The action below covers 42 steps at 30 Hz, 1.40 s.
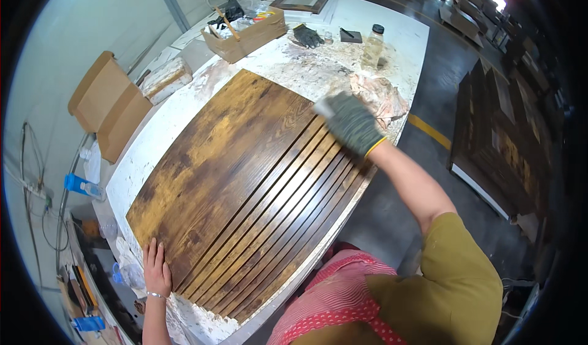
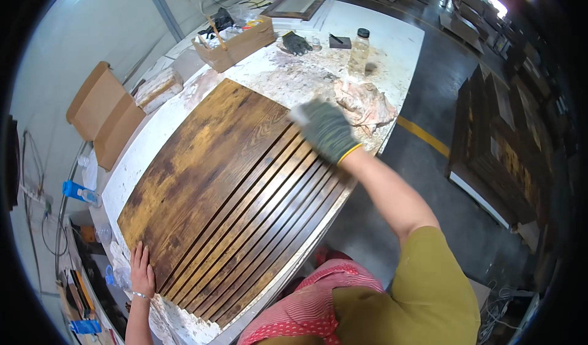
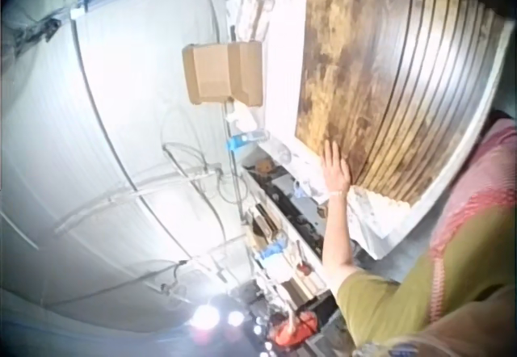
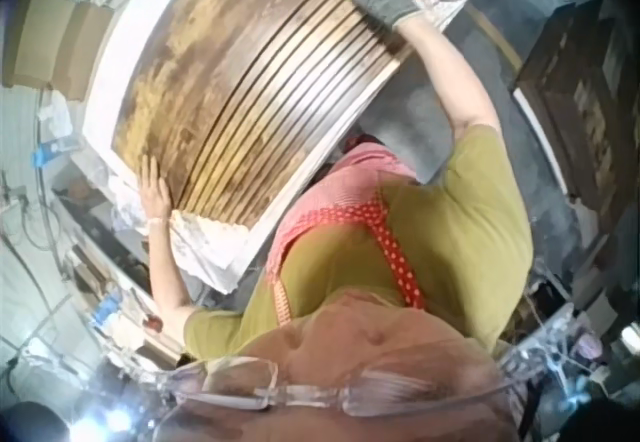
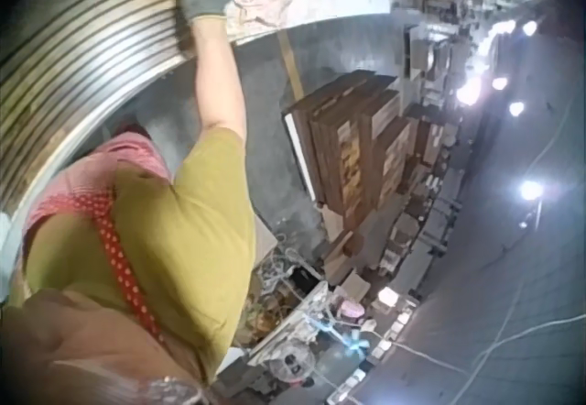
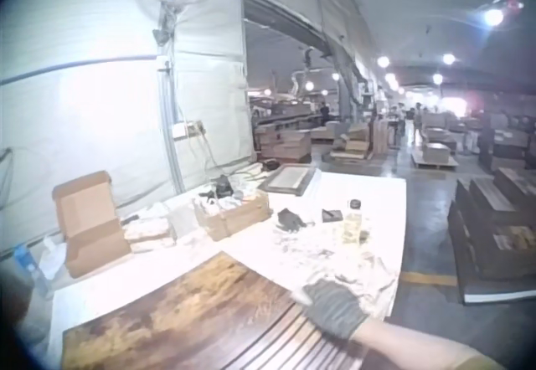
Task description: The person wipes down wooden slats on a furniture panel using a cloth, then stacks the panel on top of others on a workbench.
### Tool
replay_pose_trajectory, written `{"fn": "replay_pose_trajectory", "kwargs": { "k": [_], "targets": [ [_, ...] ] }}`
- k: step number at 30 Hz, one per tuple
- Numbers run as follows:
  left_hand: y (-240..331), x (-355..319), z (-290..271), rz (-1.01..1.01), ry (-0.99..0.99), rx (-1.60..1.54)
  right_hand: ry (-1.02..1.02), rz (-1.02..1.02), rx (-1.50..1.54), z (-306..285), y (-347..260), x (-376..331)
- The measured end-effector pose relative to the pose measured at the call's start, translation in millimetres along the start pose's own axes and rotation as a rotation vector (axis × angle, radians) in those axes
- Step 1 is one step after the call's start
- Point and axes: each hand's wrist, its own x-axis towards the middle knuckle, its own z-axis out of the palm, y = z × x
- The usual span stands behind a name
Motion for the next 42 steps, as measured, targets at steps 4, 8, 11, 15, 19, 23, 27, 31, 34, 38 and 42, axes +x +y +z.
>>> {"fn": "replay_pose_trajectory", "kwargs": {
  "k": [4,8,11,15,19,23,27,31,34,38,42],
  "targets": [
    [3,6,-3,0.031,0.021,-0.018,0.299,-0.01,-0.056,16,56,-4],
    [2,6,-3,0.045,0.039,-0.019,0.199,-0.05,0.138,26,-27,-17],
    [0,9,1,0.068,0.08,-0.03,0.118,-0.349,-0.002,70,-103,-50],
    [0,7,-1,0.07,0.109,-0.075,-0.043,-0.516,0.44,88,-212,-117],
    [-6,5,6,0.078,0.135,-0.115,0.176,-0.472,0.592,100,-207,-112],
    [-11,4,9,0.089,0.195,-0.156,0.241,-0.183,0.393,55,-180,-91],
    [-27,8,11,0.148,0.221,-0.199,0.236,-0.383,0.105,84,-256,-122],
    [-39,13,4,0.241,0.219,-0.199,0.085,-0.678,0.345,129,-362,-181],
    [-46,11,6,0.266,0.205,-0.177,-0.156,-0.883,0.339,136,-404,-209],
    [-51,11,13,0.268,0.201,-0.196,0.077,-0.598,0.45,126,-369,-176],
    [-46,20,14,0.355,0.222,-0.259,0.113,-0.769,0.307,134,-390,-199]
  ]
}}
